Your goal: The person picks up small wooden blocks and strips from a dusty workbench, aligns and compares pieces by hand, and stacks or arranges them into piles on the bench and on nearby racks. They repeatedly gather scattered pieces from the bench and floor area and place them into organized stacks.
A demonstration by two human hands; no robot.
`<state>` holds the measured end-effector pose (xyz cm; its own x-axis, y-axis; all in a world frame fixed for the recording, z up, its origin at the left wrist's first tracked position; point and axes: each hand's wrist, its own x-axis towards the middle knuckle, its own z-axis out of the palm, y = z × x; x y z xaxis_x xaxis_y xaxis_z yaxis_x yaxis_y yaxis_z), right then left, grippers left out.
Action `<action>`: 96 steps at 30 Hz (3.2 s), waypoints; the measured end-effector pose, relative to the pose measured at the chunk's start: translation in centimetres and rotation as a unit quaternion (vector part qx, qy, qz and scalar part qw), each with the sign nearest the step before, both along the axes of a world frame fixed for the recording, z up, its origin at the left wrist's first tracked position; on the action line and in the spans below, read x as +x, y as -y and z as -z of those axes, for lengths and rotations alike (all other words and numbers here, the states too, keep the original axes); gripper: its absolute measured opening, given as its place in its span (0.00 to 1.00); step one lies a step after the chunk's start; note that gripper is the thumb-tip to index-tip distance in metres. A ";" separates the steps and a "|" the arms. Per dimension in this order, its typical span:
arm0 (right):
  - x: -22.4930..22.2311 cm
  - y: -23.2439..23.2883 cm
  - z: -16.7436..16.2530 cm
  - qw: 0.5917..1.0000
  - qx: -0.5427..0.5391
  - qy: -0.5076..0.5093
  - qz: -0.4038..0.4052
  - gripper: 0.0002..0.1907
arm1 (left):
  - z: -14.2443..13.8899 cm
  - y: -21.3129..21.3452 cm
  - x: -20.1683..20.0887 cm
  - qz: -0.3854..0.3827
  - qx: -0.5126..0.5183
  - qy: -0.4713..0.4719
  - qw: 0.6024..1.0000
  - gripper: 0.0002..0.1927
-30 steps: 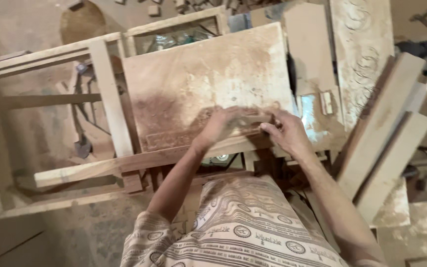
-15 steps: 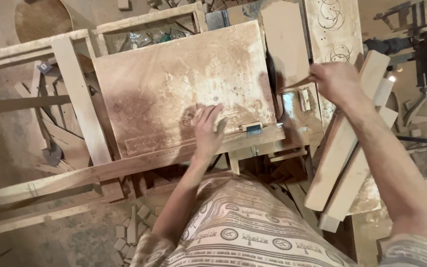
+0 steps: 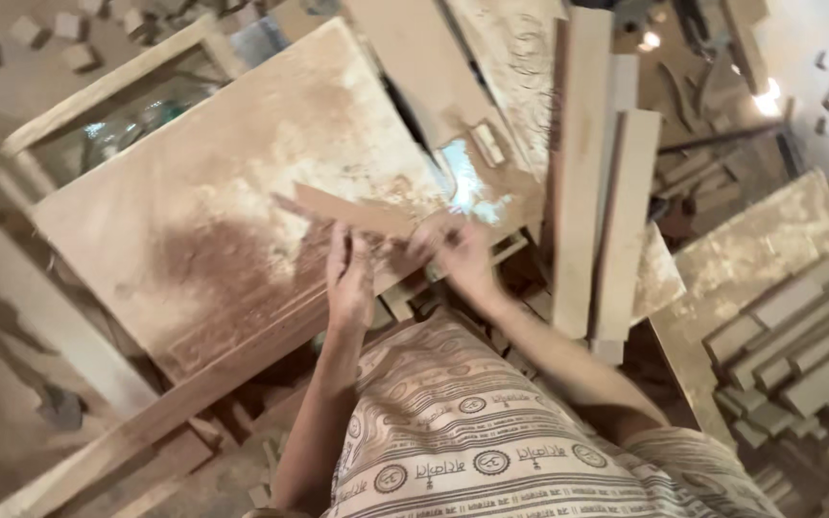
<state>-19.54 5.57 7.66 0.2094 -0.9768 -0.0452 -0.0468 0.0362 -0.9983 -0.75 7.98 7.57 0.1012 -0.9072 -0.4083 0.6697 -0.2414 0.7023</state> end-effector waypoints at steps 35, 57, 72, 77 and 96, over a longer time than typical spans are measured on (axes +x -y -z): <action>-2.8 1.5 -1.8 0.788 -0.310 -0.493 -0.200 0.42 | -2.7 1.3 9.6 0.120 -0.240 0.836 0.478 0.30; 2.8 0.3 6.4 0.774 -0.332 -0.514 -0.163 0.17 | 4.2 -8.7 27.4 0.375 0.223 0.532 0.725 0.38; 3.3 2.4 7.4 0.772 -0.240 -0.545 -0.220 0.14 | 1.6 -7.0 37.0 0.380 0.245 0.657 0.603 0.32; 2.9 2.4 8.1 0.795 -0.223 -0.521 -0.215 0.14 | 2.8 -5.1 36.3 0.336 0.239 0.612 0.675 0.31; 0.2 1.9 4.3 0.827 -0.219 -0.479 -0.194 0.18 | -0.1 -5.6 30.3 0.385 0.208 0.604 0.666 0.35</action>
<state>-19.30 3.63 3.34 0.5850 -0.8104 -0.0312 -0.7471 -0.5235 -0.4096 29.50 13.55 7.65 0.1533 -0.7139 -0.6833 -0.7589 -0.5279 0.3813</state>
